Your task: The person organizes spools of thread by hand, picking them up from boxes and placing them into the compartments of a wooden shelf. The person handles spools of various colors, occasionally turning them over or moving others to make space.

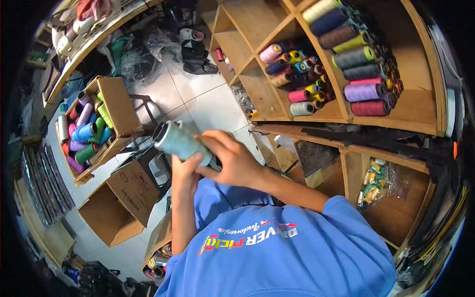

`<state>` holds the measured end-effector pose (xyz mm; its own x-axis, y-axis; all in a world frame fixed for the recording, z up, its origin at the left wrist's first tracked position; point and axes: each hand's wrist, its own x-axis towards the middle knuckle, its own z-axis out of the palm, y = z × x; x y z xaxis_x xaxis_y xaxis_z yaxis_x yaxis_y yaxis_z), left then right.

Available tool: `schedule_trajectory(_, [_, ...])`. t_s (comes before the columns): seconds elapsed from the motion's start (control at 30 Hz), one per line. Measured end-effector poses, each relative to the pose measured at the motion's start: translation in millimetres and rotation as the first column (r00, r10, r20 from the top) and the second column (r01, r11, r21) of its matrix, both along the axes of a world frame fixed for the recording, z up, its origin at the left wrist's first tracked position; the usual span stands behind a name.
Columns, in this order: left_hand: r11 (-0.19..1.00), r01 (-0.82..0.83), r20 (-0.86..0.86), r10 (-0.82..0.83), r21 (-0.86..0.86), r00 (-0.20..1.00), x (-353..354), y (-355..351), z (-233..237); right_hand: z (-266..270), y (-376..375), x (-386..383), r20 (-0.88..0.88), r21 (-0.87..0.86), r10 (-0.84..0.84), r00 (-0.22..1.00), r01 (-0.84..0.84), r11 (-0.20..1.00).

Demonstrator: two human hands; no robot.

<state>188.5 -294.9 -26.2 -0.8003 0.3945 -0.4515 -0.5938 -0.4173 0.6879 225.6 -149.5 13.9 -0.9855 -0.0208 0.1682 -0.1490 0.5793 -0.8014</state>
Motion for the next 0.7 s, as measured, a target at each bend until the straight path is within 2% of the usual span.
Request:
schedule_trajectory(0.07, [0.999,0.04,-0.044,-0.038,0.035,0.998,1,27,0,-5,19,7,0.004,-0.043,-0.086,0.996,0.086,0.995])
schedule_trajectory(0.1, [0.992,0.062,-0.022,-0.06,0.107,0.998,0,34,-5,-10,28,11,-0.007,-0.085,-0.121,0.993,0.12,0.989])
schedule_trajectory(0.17, [0.963,0.095,0.018,-0.103,0.251,0.995,0,45,-26,-7,46,19,0.157,-0.172,-0.192,0.969,0.218,0.961])
schedule_trajectory(0.23, [0.957,0.137,0.031,-0.15,0.254,0.988,0,53,-37,-13,63,29,0.26,-0.286,-0.236,0.936,0.308,0.907])
schedule_trajectory(0.3, [0.98,0.167,0.014,-0.169,0.108,0.985,4,60,-35,-3,91,37,0.376,-0.12,-0.292,0.879,0.359,0.926])
schedule_trajectory(0.37, [0.979,0.2,0.055,-0.202,0.04,0.978,6,59,-44,-21,128,49,0.401,-0.135,-0.375,0.836,0.459,0.878])
schedule_trajectory(0.43, [0.979,0.204,0.082,-0.203,-0.004,0.976,6,56,-46,-20,162,50,0.38,0.217,-0.535,0.755,0.49,0.845])
schedule_trajectory(0.5, [0.985,0.172,0.091,-0.169,-0.024,0.981,5,55,-42,-40,207,49,0.414,0.42,-0.6,0.684,0.442,0.793])
schedule_trajectory(0.57, [0.982,0.181,0.093,-0.177,-0.044,0.98,1,48,-44,-47,238,37,0.248,0.515,-0.576,0.779,0.398,0.76])
schedule_trajectory(0.7, [0.986,0.146,0.062,-0.141,-0.085,0.988,-6,35,-45,-78,287,8,0.24,0.637,-0.584,0.776,0.328,0.698])
